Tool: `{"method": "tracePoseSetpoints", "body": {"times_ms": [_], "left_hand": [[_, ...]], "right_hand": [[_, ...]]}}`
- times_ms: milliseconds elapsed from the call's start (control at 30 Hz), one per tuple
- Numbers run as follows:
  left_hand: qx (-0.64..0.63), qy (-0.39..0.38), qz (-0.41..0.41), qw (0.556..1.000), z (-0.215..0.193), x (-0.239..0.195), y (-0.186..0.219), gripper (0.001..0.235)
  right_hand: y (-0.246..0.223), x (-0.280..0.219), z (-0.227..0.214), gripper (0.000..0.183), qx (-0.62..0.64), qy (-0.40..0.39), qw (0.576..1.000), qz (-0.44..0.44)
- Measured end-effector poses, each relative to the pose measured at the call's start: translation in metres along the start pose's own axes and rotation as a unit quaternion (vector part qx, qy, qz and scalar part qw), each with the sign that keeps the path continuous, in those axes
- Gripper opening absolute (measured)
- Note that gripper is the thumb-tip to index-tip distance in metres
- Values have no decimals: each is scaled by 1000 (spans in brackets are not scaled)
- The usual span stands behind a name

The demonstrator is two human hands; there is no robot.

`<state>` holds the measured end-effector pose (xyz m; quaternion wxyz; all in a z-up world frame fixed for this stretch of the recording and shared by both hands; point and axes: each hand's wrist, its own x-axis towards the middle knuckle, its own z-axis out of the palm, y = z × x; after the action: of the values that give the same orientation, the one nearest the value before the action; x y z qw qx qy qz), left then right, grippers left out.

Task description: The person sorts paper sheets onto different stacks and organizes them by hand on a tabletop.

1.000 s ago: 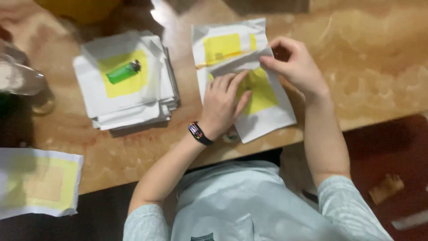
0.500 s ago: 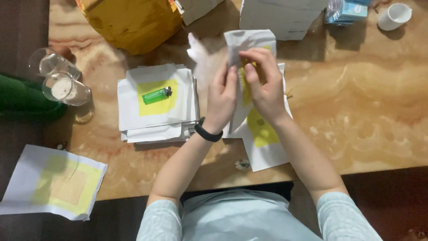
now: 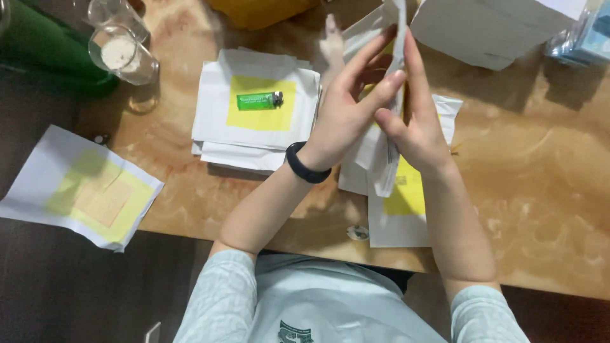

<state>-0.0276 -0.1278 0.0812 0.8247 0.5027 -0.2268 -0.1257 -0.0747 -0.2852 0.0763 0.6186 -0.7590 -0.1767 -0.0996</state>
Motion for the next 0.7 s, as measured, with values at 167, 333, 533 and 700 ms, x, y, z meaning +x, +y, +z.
{"method": "tracePoseSetpoints", "body": {"times_ms": [167,333,533,700], "left_hand": [[23,-28,21,999,8,-10,20,61],[-57,-58,1,997,8,-14,27,70],[-19,-52,17,998,10,-16,35,74],[-28,-56,8,998,11,-15,41,72]], "right_hand": [[-17,-6,1,102,103,18,994,31],[-36,-3,5,107,124,43,990,45],[-42,-2,8,110,169,40,984,48],[-32,-12,4,105,175,57,983,27]]}}
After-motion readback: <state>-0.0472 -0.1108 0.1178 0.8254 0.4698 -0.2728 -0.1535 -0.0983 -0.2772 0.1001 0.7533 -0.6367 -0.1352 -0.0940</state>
